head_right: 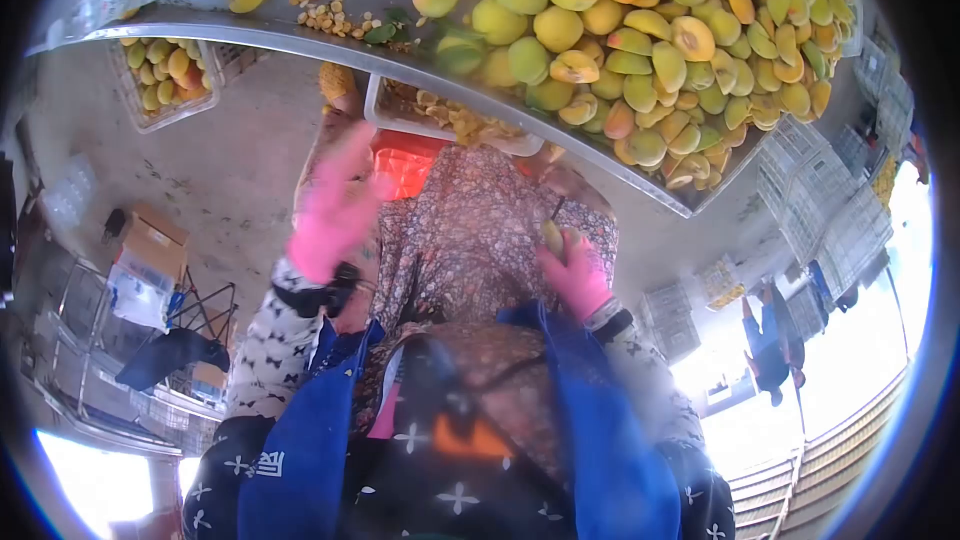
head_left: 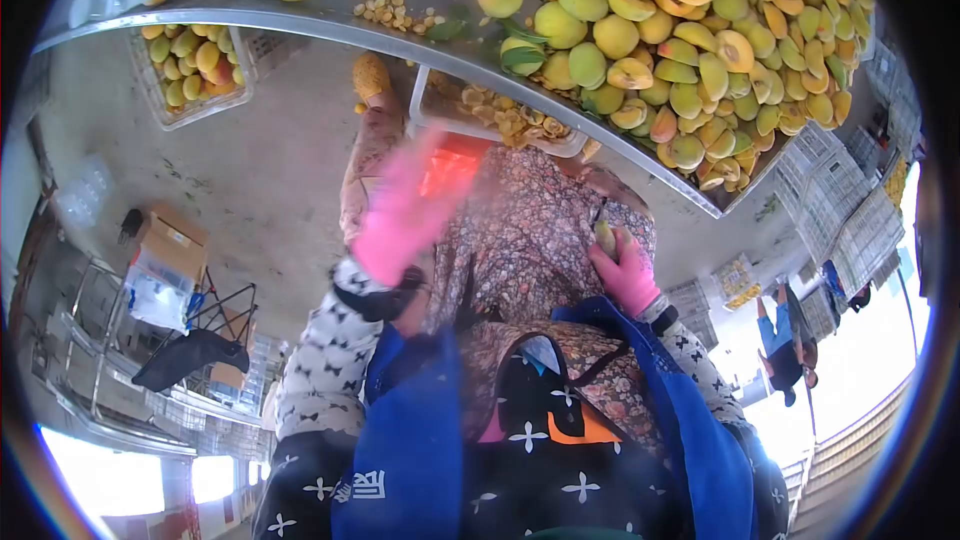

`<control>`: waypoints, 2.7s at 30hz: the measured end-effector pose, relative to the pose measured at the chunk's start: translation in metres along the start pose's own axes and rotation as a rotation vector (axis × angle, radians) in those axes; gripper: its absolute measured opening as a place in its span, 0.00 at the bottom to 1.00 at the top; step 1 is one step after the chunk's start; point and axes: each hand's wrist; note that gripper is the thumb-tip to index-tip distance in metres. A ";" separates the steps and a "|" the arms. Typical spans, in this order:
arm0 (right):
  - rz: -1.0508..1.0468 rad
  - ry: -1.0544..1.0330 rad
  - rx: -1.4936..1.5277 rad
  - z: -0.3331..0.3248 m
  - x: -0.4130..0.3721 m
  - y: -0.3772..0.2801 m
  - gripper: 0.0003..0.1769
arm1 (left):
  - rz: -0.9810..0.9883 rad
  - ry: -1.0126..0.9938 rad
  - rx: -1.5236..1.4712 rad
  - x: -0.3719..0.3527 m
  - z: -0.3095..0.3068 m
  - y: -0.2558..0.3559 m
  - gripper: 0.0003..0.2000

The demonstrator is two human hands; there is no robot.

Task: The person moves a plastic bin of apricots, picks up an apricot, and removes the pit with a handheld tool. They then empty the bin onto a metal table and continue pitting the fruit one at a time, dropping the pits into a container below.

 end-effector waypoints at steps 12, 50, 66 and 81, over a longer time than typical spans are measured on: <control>-0.320 0.025 0.096 0.036 0.100 0.041 0.25 | -0.480 -0.587 0.007 0.020 0.167 -0.056 0.20; -0.443 0.278 -0.876 0.112 0.276 -0.229 0.21 | -0.934 0.439 -1.030 -0.221 -0.188 -0.361 0.21; -0.408 0.202 -0.571 0.190 0.260 -0.353 0.22 | -0.836 0.274 -0.692 -0.295 -0.324 -0.336 0.19; -0.516 -0.358 -0.475 0.490 0.433 -0.503 0.26 | -0.766 0.222 -1.117 -0.232 -0.418 -0.365 0.16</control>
Point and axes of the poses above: each hand's wrist, its own x-axis towards the middle knuckle, its own z-axis out of the palm, y = z × x, and after that the axes turned 15 degrees about -z, right-handed
